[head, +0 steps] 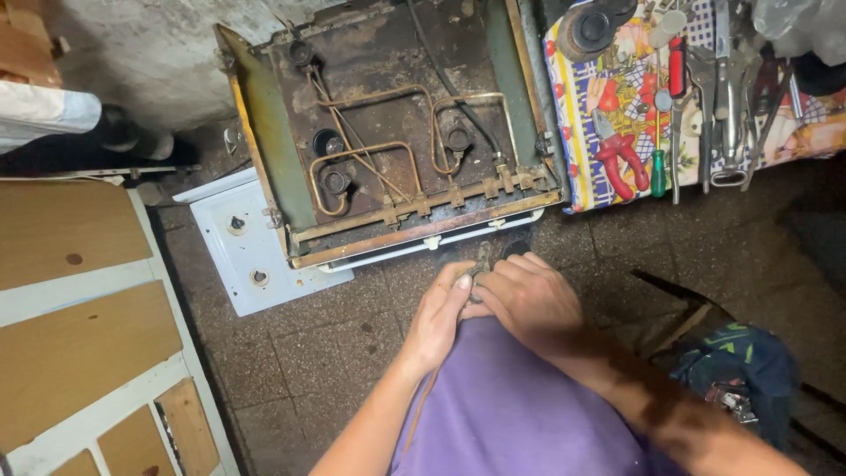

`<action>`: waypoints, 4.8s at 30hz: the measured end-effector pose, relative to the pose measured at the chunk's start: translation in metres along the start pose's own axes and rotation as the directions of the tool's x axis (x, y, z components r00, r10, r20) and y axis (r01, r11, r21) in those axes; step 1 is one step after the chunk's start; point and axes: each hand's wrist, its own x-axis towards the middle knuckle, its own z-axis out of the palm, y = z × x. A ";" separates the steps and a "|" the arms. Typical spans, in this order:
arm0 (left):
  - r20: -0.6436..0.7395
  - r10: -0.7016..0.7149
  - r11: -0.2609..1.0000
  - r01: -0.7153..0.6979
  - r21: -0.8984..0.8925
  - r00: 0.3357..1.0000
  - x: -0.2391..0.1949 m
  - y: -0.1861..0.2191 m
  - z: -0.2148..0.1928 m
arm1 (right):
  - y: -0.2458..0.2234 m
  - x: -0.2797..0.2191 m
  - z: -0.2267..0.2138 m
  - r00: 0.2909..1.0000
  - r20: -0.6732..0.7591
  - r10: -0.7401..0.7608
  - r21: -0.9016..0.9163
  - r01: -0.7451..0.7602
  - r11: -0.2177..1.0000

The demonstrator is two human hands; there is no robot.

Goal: The person repairs a gas stove burner assembly using pliers and a screwdriver. They use pliers to grip and twist a metal component, then use a screwdriver to adjust internal parts of the burner. The person also handles a small metal ring and a thin wire during the process.

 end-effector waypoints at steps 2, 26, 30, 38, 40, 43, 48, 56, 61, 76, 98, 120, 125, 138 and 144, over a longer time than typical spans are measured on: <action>0.000 -0.039 0.903 0.035 -0.428 0.999 0.010 -0.062 -0.001 | 0.000 -0.002 -0.001 1.000 0.001 0.014 -0.018 -0.014 1.000; -0.026 0.051 0.685 -0.054 -0.727 0.998 0.001 -0.017 -0.017 | 0.254 -0.019 -0.032 0.702 -0.080 0.708 -0.203 -0.707 0.677; -0.103 0.113 0.676 -0.152 -0.721 0.988 0.004 -0.020 -0.021 | 0.257 -0.046 -0.020 0.884 -0.052 0.465 -0.265 -0.461 0.847; -0.046 0.173 0.644 -0.148 -0.750 0.984 0.002 -0.014 -0.020 | 0.175 -0.029 -0.075 0.794 0.124 0.595 0.433 -0.583 0.687; -0.061 0.154 0.620 -0.144 -0.771 0.986 -0.003 -0.028 -0.019 | 0.137 -0.027 -0.075 0.689 0.344 0.638 0.564 -0.695 0.446; -0.029 0.121 0.614 -0.098 -0.783 0.992 -0.004 -0.032 -0.020 | 0.071 -0.008 -0.087 0.659 0.539 0.525 0.417 -0.750 0.513; -0.037 0.077 0.674 -0.080 -0.735 0.996 -0.015 -0.019 -0.014 | 0.019 0.012 -0.083 0.898 0.424 -0.113 -0.148 0.192 0.970; -0.110 -0.095 0.655 -0.020 -0.755 0.989 -0.032 -0.013 -0.001 | -0.024 0.043 -0.081 0.865 0.467 -0.183 -0.588 0.458 0.667; -0.120 -0.124 0.655 -0.010 -0.756 0.985 -0.034 -0.015 -0.002 | -0.030 0.040 -0.078 0.860 0.477 -0.181 -0.625 0.477 0.618; -0.110 -0.153 0.702 0.030 -0.712 0.982 -0.034 -0.019 -0.006 | -0.023 0.013 -0.037 0.937 0.236 -0.256 -0.612 0.348 0.711; 0.033 -0.139 0.849 0.136 -0.510 0.990 -0.053 -0.072 -0.005 | -0.019 -0.048 0.002 0.599 0.773 0.210 -0.328 0.094 0.940; 0.072 0.062 0.996 -0.067 0.066 0.995 -0.041 -0.079 -0.017 | 0.036 -0.055 0.022 0.229 0.918 0.323 -0.080 -0.691 0.718; 0.101 0.188 0.974 -0.199 0.112 0.977 -0.041 -0.094 -0.015 | 0.033 -0.037 0.010 0.149 0.952 0.266 0.034 -0.919 0.393; 0.061 0.123 0.978 -0.110 -0.179 0.991 -0.034 -0.074 -0.002 | 0.058 -0.053 0.017 0.095 0.962 0.256 -0.042 -0.874 0.483; 0.105 0.026 0.698 0.057 -0.714 0.994 -0.023 -0.113 0.001 | 0.038 -0.020 -0.004 0.028 0.958 0.286 -0.061 -0.953 0.296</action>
